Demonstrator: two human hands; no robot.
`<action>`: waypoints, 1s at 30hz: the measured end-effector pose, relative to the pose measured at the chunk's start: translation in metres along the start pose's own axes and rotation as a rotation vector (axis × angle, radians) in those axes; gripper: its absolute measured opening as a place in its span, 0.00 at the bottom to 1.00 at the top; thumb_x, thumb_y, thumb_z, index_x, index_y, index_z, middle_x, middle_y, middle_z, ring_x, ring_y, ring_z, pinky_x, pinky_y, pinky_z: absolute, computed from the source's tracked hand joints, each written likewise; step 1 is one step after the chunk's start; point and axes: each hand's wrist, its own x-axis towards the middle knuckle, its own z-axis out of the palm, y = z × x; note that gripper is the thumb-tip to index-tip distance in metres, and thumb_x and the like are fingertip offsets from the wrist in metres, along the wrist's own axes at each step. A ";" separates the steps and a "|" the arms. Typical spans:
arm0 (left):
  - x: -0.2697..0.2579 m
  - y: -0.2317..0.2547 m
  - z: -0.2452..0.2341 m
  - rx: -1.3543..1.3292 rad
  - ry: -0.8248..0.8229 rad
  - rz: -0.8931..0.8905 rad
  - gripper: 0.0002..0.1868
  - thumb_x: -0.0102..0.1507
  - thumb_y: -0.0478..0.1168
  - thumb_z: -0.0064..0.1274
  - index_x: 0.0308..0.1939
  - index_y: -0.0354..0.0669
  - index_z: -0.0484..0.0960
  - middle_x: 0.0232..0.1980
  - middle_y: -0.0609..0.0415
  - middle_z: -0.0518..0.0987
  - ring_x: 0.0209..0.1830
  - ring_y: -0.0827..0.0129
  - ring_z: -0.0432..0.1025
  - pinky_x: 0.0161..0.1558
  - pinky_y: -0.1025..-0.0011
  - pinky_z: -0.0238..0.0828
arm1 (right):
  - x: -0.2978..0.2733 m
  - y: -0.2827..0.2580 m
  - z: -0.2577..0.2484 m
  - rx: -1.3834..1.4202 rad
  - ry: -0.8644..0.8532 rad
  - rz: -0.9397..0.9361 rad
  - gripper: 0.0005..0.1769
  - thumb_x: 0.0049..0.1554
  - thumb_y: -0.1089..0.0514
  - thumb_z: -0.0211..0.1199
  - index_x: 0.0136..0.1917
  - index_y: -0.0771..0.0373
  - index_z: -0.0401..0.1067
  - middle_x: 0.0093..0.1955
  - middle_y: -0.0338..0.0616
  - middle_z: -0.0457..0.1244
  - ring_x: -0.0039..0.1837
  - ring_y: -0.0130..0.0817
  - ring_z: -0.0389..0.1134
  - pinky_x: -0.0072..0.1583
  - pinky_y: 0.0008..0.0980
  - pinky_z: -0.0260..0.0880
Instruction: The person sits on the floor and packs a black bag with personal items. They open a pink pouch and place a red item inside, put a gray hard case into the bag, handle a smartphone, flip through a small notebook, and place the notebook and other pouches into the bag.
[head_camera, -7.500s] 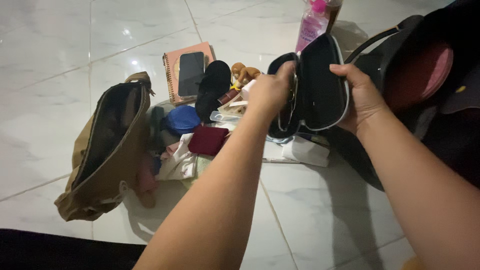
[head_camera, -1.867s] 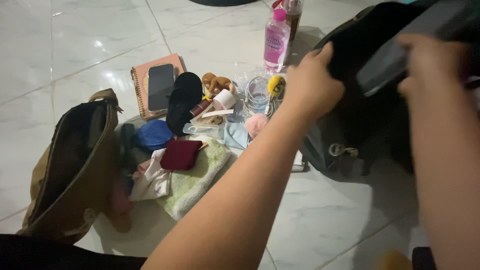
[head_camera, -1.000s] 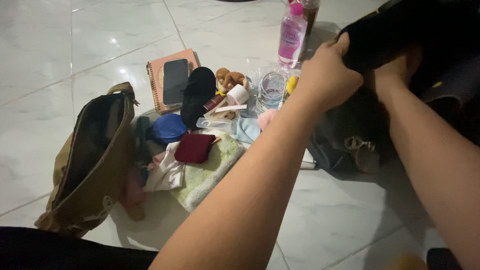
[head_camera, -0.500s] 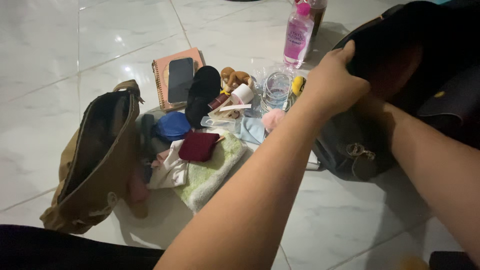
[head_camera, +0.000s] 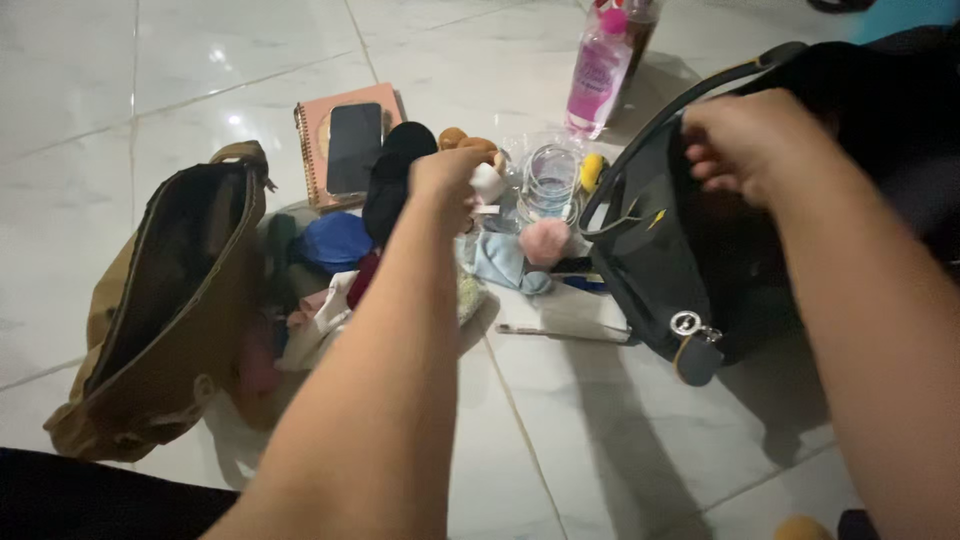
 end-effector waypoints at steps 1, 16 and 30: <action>0.022 -0.005 -0.020 -0.040 0.124 -0.025 0.13 0.62 0.37 0.57 0.50 0.42 0.85 0.43 0.50 0.79 0.37 0.63 0.70 0.34 0.66 0.66 | -0.002 -0.007 -0.005 -0.018 0.011 -0.019 0.06 0.57 0.60 0.64 0.41 0.65 0.72 0.33 0.41 0.63 0.33 0.28 0.65 0.33 0.27 0.63; 0.084 0.022 -0.178 0.620 0.722 -0.033 0.14 0.60 0.37 0.60 0.47 0.33 0.83 0.54 0.38 0.83 0.54 0.51 0.78 0.54 0.61 0.76 | -0.047 -0.043 0.051 0.186 -0.137 -0.361 0.05 0.58 0.61 0.62 0.40 0.61 0.72 0.30 0.35 0.61 0.26 0.20 0.59 0.27 0.23 0.57; 0.041 0.044 -0.142 0.834 0.661 -0.155 0.47 0.54 0.49 0.75 0.72 0.58 0.63 0.65 0.45 0.75 0.66 0.50 0.69 0.59 0.58 0.70 | -0.072 -0.039 0.095 0.174 -0.279 -0.290 0.07 0.59 0.59 0.64 0.45 0.66 0.73 0.32 0.35 0.62 0.29 0.20 0.58 0.30 0.21 0.57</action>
